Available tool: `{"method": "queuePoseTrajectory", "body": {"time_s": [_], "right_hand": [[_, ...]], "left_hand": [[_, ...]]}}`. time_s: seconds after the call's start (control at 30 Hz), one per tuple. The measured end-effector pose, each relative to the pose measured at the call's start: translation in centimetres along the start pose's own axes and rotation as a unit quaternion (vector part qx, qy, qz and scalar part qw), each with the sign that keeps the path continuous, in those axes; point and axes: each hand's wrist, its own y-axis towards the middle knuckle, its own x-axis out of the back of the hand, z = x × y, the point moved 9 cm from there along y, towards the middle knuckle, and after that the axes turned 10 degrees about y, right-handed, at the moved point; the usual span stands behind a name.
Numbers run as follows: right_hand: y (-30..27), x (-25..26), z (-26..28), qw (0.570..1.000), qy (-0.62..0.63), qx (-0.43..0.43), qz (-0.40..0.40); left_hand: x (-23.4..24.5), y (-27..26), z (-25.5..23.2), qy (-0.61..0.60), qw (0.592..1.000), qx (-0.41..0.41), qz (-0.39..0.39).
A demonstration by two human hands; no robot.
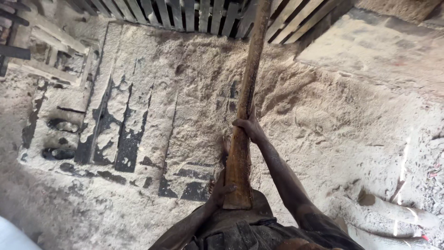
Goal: The person uses a vertical band saw to trim and shape several wooden planks, feeding them into the blade by hand and setting trimmed pieces aside.
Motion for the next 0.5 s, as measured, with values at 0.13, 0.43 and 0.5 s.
{"method": "queuePoseTrajectory", "body": {"time_s": [0.13, 0.43, 0.5], "right_hand": [[3.4, 0.9, 3.1, 0.999, -0.012, 0.027, 0.013], [10.7, 2.1, 10.4, 1.0, -0.015, 0.0, 0.004], [10.9, 1.9, 12.4, 0.998, -0.04, 0.045, 0.007]], "left_hand": [[-0.3, 2.9, -4.7, 0.048, 0.998, -0.027, -0.042], [-2.5, 9.3, -13.8, -0.047, 0.998, 0.053, 0.0], [-2.5, 10.5, -13.8, -0.078, 0.994, 0.08, 0.004]]}}
